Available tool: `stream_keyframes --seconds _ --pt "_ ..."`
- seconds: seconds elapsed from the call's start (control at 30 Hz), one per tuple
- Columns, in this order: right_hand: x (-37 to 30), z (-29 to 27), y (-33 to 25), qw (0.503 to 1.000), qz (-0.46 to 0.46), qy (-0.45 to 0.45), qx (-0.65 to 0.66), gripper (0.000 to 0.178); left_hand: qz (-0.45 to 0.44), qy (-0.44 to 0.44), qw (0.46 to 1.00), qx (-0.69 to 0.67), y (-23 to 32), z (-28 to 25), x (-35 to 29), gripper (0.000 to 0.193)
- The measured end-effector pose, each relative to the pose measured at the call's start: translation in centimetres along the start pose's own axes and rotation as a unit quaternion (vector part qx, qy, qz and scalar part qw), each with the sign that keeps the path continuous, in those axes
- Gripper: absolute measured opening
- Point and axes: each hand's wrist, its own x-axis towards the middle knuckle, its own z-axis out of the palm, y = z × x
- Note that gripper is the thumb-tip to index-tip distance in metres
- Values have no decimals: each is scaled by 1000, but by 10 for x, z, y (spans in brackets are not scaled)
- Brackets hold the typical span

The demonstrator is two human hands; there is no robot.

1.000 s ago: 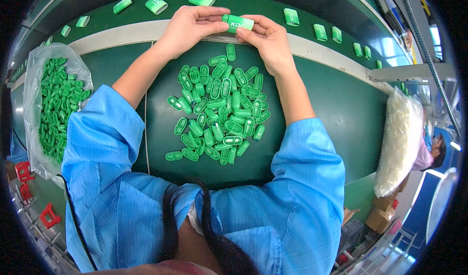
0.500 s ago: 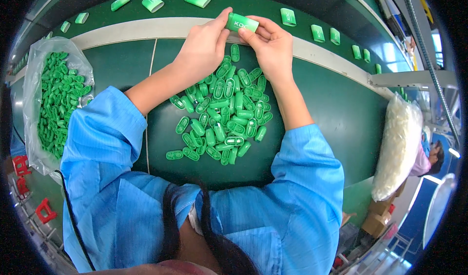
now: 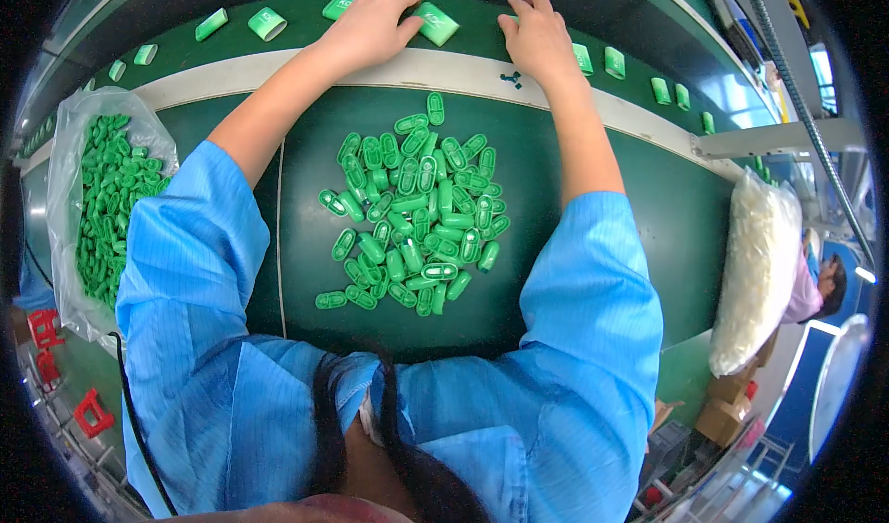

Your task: The person assembles small green plastic components by hand on a factory assembly line.

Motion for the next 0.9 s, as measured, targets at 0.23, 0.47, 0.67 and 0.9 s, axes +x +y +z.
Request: stream_keyframes --seconds 0.23,0.47,0.67,0.9 --pt "-8 -17 -22 997 47 -63 23 30 322 -138 935 -64 39 -32 -27 32" --pt "-39 -37 -48 914 193 -78 348 33 121 -77 984 -109 51 -34 -51 15" --pt "-45 -28 -68 718 253 -143 632 28 -188 -59 881 -431 23 -6 -38 35" --pt "-50 -19 -74 728 247 -123 628 29 -202 -62 866 -453 33 -18 -38 33"
